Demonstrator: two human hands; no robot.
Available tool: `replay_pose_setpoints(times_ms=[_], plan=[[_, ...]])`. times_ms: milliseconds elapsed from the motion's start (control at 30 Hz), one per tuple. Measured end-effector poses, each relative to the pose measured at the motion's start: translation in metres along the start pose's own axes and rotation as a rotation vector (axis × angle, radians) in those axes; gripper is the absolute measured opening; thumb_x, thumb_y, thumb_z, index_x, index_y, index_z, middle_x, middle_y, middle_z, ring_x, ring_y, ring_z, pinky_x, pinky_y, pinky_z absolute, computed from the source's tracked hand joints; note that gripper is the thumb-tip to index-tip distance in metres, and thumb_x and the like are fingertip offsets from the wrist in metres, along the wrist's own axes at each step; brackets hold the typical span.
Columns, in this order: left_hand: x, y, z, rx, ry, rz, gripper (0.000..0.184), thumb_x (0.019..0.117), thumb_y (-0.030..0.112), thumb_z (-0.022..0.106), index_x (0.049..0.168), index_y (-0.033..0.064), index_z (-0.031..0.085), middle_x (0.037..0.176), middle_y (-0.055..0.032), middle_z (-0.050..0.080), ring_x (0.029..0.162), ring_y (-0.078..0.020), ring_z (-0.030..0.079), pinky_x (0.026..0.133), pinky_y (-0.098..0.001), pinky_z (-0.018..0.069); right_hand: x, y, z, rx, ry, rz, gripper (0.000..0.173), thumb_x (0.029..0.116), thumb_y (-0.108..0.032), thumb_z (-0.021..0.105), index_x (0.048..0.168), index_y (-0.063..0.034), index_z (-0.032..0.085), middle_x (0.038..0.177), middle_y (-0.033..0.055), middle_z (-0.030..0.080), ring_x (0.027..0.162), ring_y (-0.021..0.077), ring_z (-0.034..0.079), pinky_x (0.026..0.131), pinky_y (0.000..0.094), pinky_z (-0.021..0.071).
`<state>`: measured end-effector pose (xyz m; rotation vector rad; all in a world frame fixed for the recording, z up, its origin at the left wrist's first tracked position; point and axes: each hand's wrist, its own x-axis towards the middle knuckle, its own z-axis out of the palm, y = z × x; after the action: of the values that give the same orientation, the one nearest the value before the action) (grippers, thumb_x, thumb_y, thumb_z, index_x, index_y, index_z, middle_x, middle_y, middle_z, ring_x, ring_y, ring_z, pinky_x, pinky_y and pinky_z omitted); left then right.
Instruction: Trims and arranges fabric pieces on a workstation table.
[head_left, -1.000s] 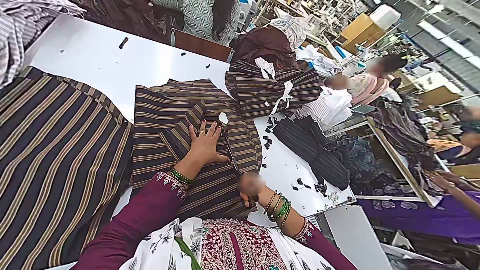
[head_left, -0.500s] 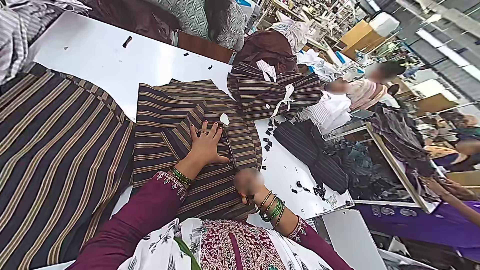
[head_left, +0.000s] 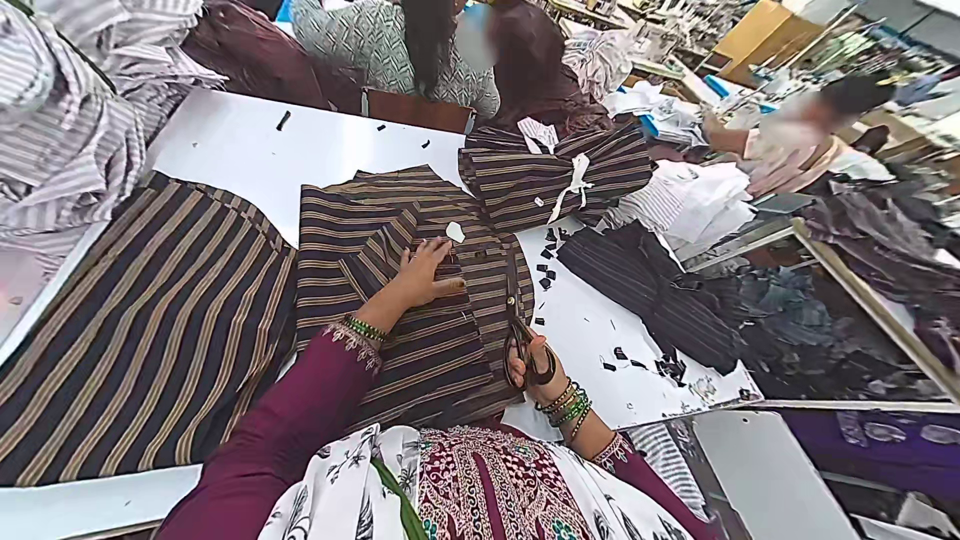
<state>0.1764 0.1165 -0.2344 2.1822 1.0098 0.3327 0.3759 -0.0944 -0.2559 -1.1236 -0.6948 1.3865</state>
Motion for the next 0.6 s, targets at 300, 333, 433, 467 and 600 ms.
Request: replay_pose_setpoints(times_ms=[300,333,433,467,600], plan=[[-0.100,0.000,-0.022,-1.142,0.867,-0.343,0.059,0.1132,0.029,0.028,0.164,0.0088,0.004,0.164,-0.0201,0.026,0.141,-0.0237,0.045,0.111,-0.0386,0.0422,0.004,0.012,-0.005,0.117,-0.037,-0.143,0.070,0.0737,-0.074,0.072,0.105,-0.0146,0.054,0.059,-0.0093,0.059,0.044,0.0028,0.056,0.044,0.0189,0.0496],[-0.102,0.009,-0.021,-1.255,0.736,-0.328,0.056,0.1135,0.034,0.020,0.163,0.0121,0.007,0.159,-0.0190,0.038,0.130,-0.0255,0.056,0.103,-0.0399,0.0491,0.005,0.012,-0.005,0.116,-0.044,-0.145,0.069,0.0725,-0.074,0.073,0.103,-0.0146,0.054,0.058,-0.0092,0.058,0.043,0.0028,0.055,0.043,0.0186,0.0494],[-0.109,0.033,-0.012,-1.243,0.233,-0.001,0.061,0.1103,0.042,0.016,0.160,0.0078,0.011,0.144,-0.0145,0.058,0.116,-0.0255,0.068,0.097,-0.0410,0.0567,0.005,0.014,-0.005,0.129,-0.036,-0.158,0.069,0.0701,-0.072,0.077,0.102,-0.0148,0.056,0.057,-0.0084,0.058,0.042,0.0029,0.055,0.041,0.0184,0.0487],[-0.110,0.038,-0.009,-1.168,0.142,0.091,0.062,0.1095,0.040,0.025,0.159,0.0034,0.014,0.140,-0.0135,0.062,0.114,-0.0235,0.070,0.097,-0.0393,0.0572,0.003,0.014,-0.004,0.116,-0.036,-0.178,0.068,0.0714,-0.072,0.076,0.103,-0.0155,0.055,0.058,-0.0087,0.058,0.042,0.0025,0.054,0.042,0.0181,0.0486],[-0.118,0.035,-0.007,-0.413,0.092,0.119,0.067,0.1017,0.027,0.059,0.155,-0.0051,0.035,0.153,-0.0205,0.049,0.142,-0.0250,0.049,0.119,-0.0397,0.0373,-0.012,0.019,-0.009,0.072,-0.047,-0.279,0.058,0.0794,-0.068,0.072,0.104,-0.0183,0.055,0.061,-0.0095,0.059,0.045,0.0016,0.056,0.044,0.0177,0.0501]])
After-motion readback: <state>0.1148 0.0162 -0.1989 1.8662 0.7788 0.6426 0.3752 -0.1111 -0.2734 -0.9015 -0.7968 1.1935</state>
